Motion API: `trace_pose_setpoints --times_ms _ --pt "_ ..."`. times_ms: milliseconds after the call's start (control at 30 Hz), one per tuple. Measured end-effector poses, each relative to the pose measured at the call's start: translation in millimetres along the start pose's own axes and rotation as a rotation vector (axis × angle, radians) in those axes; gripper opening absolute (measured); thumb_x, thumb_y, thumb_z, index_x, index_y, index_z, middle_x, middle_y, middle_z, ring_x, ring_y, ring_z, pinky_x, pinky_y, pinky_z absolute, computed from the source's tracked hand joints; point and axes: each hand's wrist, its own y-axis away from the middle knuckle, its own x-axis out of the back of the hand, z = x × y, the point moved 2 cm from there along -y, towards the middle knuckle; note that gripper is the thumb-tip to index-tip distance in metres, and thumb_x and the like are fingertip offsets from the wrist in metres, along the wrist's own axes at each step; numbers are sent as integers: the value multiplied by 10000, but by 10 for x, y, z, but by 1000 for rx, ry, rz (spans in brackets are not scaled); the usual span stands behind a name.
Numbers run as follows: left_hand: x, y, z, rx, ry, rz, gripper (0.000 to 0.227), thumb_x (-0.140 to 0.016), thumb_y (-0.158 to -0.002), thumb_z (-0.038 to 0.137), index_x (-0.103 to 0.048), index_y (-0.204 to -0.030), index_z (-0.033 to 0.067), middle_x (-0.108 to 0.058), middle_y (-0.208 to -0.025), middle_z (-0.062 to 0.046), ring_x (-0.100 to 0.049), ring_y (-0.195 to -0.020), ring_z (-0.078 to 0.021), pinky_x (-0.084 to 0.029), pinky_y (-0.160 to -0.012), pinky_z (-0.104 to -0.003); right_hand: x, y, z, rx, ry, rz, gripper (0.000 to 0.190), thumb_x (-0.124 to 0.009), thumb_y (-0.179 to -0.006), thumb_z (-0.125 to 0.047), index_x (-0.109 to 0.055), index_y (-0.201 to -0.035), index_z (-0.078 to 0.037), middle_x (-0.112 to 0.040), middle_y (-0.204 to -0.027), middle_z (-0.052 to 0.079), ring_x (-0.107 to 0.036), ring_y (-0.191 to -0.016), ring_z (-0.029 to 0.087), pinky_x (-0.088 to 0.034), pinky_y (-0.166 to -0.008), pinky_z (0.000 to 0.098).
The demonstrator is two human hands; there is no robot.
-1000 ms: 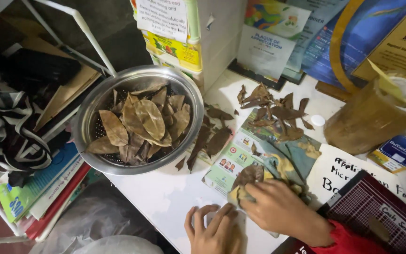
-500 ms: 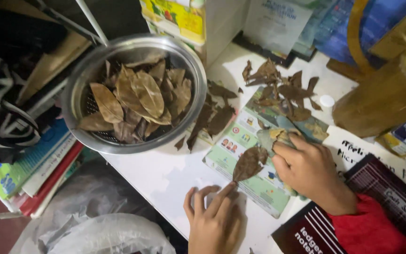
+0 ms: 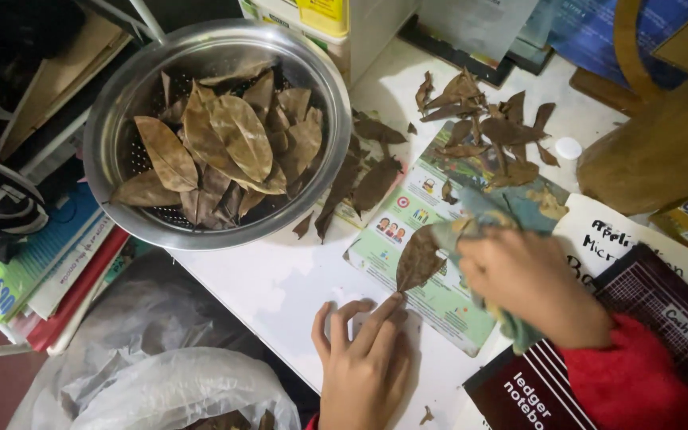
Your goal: Sorting and cleaning dried leaves by hand using a cloth on a work table
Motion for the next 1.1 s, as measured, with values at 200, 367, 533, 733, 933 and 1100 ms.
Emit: trace_pose_setpoints --times_ms 200,367,533,733,933,1100 --pt "-9 25 -14 1 4 -21 239 -612 -893 163 -675 -1118 117 -673 -1350 46 -552 -1101 -294 -304 -1067 -600 -223 -114 296 315 191 619 227 -578 -956 -101 -765 -1076 -150 -778 -850 80 -660 -409 107 -596 -323 249" --pt "-24 23 -18 -1 7 -24 194 -607 -883 152 -659 -1063 101 -676 -1343 36 -550 -1082 -313 -307 -1060 -608 -465 152 -81 492 375 885 42 -722 -829 -207 -716 -788 -216 -649 -803 30 -614 -515 185 -510 -433 357" --pt "-13 -3 -11 -12 15 -22 171 -603 -897 152 -663 -1039 80 -687 -1317 12 -557 -1087 -312 -313 -1058 -617 -650 -84 -52 460 301 494 193 -666 -913 -284 -778 -1070 -280 -710 -1170 222 -741 -478 203 -620 -373 331" --pt "6 7 -1 -15 19 -51 98 -619 -875 141 -602 -940 70 -675 -1353 17 -538 -1047 -329 -317 -1048 -619 -474 -196 96 167 382 589 180 -627 -974 -204 -775 -1062 -258 -770 -915 76 -691 -420 172 -493 -265 269" --pt "-51 29 -16 4 4 11 75 -624 -881 144 -624 -931 88 -702 -1300 37 -552 -1061 -308 -322 -1050 -603 -594 26 -65 247 466 855 207 -624 -935 -245 -703 -745 -223 -717 -950 73 -624 -450 157 -489 -415 329" --pt "-50 21 -16 -15 1 -18 119 -628 -893 131 -649 -1006 99 -689 -1314 46 -546 -1042 -304 -309 -1050 -603 -807 2 -110 341 355 545 150 -633 -848 -261 -704 -972 -308 -648 -947 66 -713 -529 272 -518 -392 408"
